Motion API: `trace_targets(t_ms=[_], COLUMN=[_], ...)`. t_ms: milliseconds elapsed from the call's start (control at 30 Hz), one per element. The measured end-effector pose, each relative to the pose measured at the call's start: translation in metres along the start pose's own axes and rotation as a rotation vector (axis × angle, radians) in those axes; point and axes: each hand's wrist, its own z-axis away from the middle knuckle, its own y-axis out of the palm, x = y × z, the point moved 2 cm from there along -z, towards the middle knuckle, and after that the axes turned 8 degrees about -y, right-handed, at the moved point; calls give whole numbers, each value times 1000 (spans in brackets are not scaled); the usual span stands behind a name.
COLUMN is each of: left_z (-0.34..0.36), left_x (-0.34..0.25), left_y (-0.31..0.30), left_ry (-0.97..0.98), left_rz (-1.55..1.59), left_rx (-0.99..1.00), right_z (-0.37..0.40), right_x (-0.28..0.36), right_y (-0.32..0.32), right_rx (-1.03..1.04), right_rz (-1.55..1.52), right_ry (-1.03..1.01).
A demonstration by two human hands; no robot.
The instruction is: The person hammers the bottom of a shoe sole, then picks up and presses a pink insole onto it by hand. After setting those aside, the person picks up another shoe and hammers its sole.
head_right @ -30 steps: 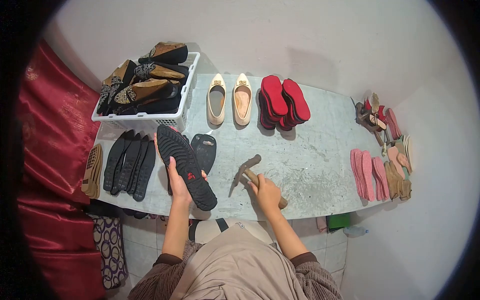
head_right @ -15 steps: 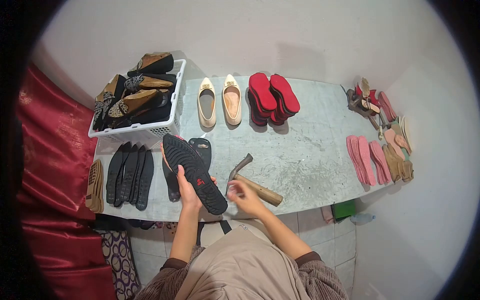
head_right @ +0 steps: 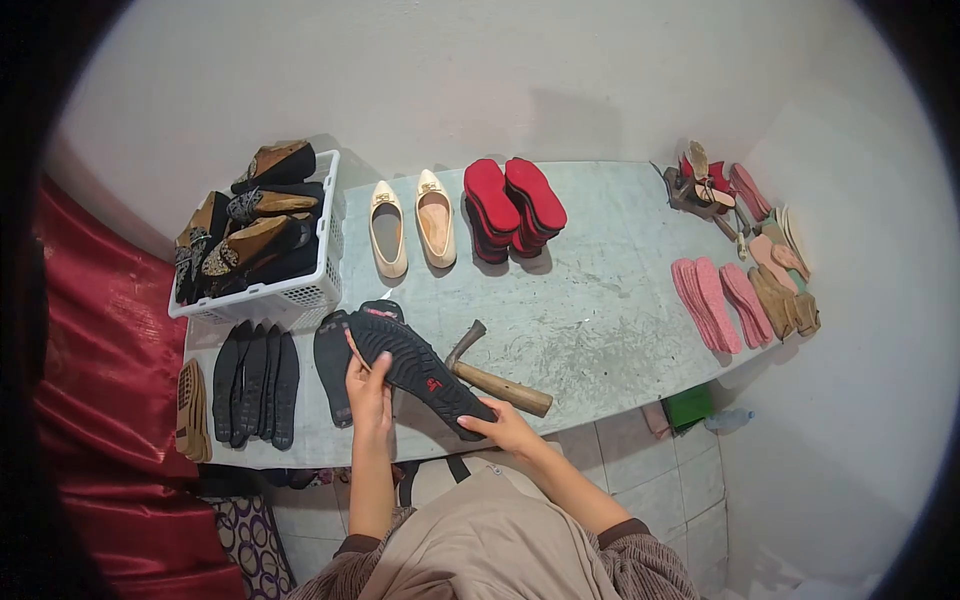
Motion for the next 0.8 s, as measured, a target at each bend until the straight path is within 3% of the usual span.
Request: trace_targets(t_ms=[133, 267, 333, 400, 500, 533, 633, 700, 733, 800], left_z=[-5, -6, -11, -11, -11, -12, -8, -13, -19, -29], left_x=[-3, 0, 2, 5, 22, 29, 56, 77, 91, 113], left_y=[-1, 14, 21, 36, 66, 77, 121, 147, 156, 180], left_ry=[-11, -148, -205, -245, -281, -248, -213, 62, 65, 408], left_rz=[41, -75, -316, -407, -678, -883, -940, -1210, -1212, -1356], left_rx=[24, -35, 164, 178, 372, 398, 414, 484, 494, 498], right_z=[13, 23, 24, 28, 37, 41, 54, 62, 65, 74], right_x=[7, 28, 29, 38, 64, 71, 95, 104, 114, 133], right_y=[-29, -58, -90, -121, -164, -179, -218, -246, -254, -268], right_rx=[-81, -155, -197, -243, -358, -365, -442, -437, -429, -464], right_rz=[70, 24, 55, 85, 143, 139, 191, 293, 400, 511], right_ry=[13, -53, -14, 29, -22, -25, -96, -118, -137, -137])
